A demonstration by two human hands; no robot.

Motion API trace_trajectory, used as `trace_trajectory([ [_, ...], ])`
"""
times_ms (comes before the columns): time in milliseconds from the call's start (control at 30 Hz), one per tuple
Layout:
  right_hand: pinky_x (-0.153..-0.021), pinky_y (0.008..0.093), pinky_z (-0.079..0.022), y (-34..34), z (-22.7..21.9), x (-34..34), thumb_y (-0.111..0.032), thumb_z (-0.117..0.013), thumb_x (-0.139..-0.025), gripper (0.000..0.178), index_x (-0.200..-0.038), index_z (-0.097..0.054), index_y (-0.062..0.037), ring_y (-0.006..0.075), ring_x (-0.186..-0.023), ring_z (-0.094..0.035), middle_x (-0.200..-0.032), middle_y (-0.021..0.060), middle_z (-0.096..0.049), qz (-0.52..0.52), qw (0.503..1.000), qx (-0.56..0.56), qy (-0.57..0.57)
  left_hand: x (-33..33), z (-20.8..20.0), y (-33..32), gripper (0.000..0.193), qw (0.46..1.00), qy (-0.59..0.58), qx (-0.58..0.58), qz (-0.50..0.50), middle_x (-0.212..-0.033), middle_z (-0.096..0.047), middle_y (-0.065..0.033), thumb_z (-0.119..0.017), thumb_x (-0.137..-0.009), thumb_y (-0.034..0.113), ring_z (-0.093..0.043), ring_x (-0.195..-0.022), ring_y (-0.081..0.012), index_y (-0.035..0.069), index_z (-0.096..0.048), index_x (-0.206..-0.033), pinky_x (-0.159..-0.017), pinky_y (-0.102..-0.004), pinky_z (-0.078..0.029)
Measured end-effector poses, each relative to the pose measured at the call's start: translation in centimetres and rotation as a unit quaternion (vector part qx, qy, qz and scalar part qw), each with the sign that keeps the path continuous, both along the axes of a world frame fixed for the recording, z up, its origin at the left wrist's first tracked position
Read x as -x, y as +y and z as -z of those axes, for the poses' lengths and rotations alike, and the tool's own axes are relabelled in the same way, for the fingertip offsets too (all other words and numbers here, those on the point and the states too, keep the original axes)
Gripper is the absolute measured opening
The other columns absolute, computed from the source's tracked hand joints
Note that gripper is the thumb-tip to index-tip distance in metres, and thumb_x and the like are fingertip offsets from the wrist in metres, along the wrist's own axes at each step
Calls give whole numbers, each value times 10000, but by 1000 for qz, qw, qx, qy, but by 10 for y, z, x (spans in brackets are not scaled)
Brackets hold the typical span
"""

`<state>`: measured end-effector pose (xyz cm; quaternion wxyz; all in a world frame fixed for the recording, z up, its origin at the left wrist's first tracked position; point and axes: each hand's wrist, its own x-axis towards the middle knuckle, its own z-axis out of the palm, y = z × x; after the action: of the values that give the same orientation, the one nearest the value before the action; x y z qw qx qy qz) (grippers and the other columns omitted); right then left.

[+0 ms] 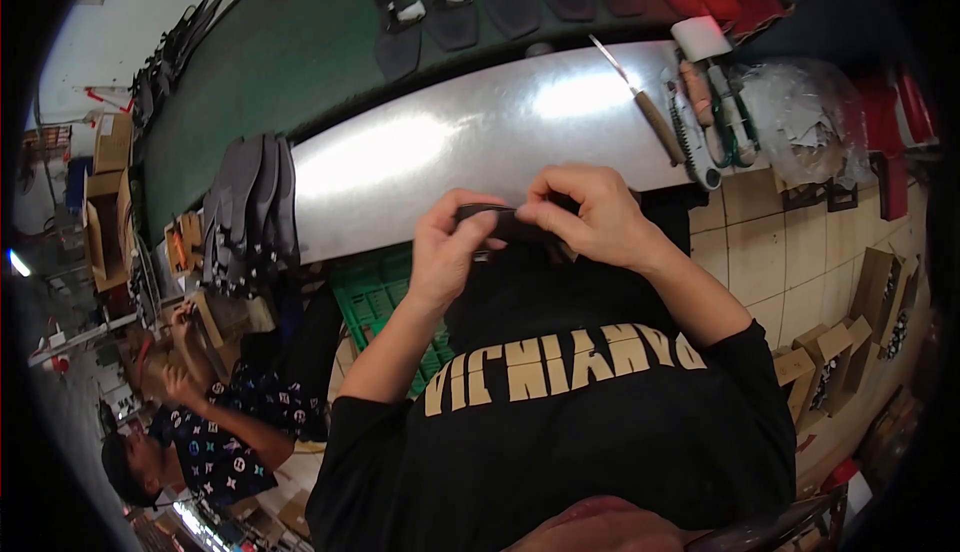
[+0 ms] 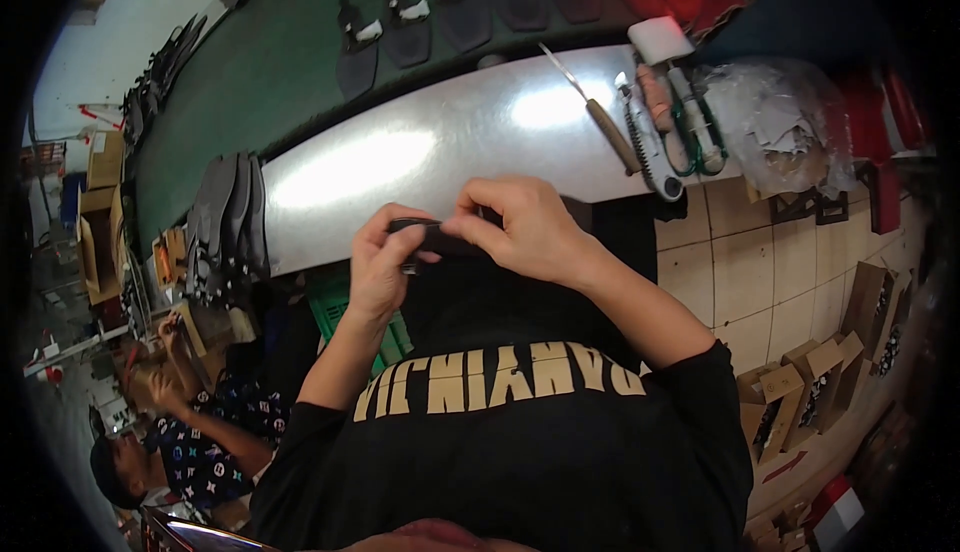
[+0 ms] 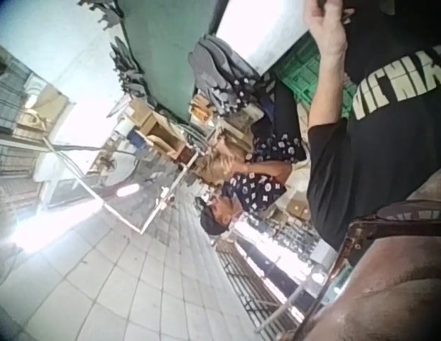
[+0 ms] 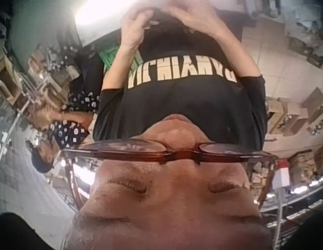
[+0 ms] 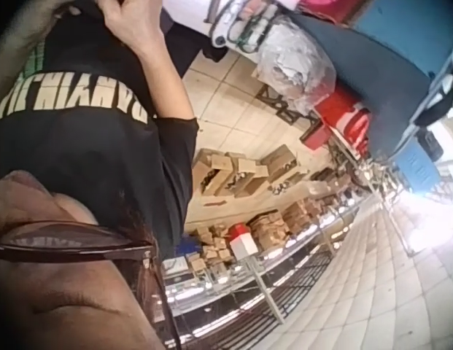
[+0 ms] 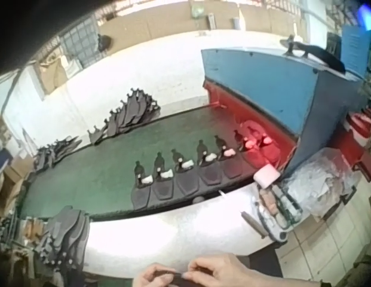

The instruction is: The recorder is assembling or finishing shoe components at a workbench, involving writing on a card and trimming edges with a sharp tool.

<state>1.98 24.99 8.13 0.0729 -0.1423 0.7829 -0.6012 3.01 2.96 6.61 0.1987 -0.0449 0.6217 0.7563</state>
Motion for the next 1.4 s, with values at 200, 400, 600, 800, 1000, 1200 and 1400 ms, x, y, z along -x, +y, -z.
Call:
trace_trajectory([
  [200, -940, 448, -425, 60, 15, 43, -102, -681, -811, 263, -1064, -654, -36, 344, -996, -581, -1069, 138, -629, 264, 865, -300, 305, 17, 11, -40, 384, 973, -32, -40, -223, -1194, -597, -150, -515, -940, 149, -648, -987, -228, 15, -514, -1299, -776, -331, -586],
  [400, -929, 453, -420, 71, 51, 36, -90, -668, -812, 345, -1154, -635, -58, 312, -1058, -523, -1018, 116, -603, 216, 819, -507, 160, 5, 42, -45, 425, 942, -214, -197, -169, -1309, -539, -198, -477, -968, 174, -594, -1162, -321, 31, -456, -1368, -824, -333, -580],
  [600, -732, 268, -460, 18, 27, -2, 14, -562, -856, 333, -1178, -630, -35, 171, -780, -580, -882, 64, -611, 143, 983, -56, 96, 7, 36, -24, 339, 857, -338, -328, -206, -1192, -611, -150, -626, -921, 242, -647, -1021, -227, 59, -551, -1197, -602, -227, -538],
  [800, -714, 232, -457, -35, 37, -37, 11, -551, -908, 651, -1502, -296, -63, 93, -717, -578, -758, 48, -609, -42, 961, 169, -216, 5, 44, 4, 252, 825, -366, -380, -201, -966, -672, -61, -668, -893, 289, -630, -821, -147, 89, -633, -1042, -499, -202, -430],
  [1000, -682, 223, -450, -41, 61, -40, 13, -535, -927, 501, -1418, -445, -22, 80, -730, -544, -833, 36, -606, -3, 984, 147, -98, 2, 40, 12, 204, 817, -350, -419, -186, -887, -670, -43, -655, -898, 293, -614, -756, -130, 111, -638, -986, -430, -218, -348],
  [1200, -574, 193, -412, -27, 61, -36, -55, -503, -970, 422, -1390, -485, -25, 65, -622, -485, -798, 11, -584, 16, 940, 280, -193, -2, 35, 19, 180, 824, -345, -408, -190, -813, -653, -28, -658, -898, 287, -561, -656, -115, 117, -619, -941, -423, -215, -317],
  [1400, -477, 169, -347, -37, 46, -50, -135, -512, -990, 661, -1544, -152, -140, 44, -554, -443, -716, 3, -530, -93, 904, 275, -314, 1, 27, 26, 672, 948, -38, -112, -295, -694, -630, -54, -321, -1016, 548, -517, -551, -104, -18, -652, -867, -524, -237, -404],
])
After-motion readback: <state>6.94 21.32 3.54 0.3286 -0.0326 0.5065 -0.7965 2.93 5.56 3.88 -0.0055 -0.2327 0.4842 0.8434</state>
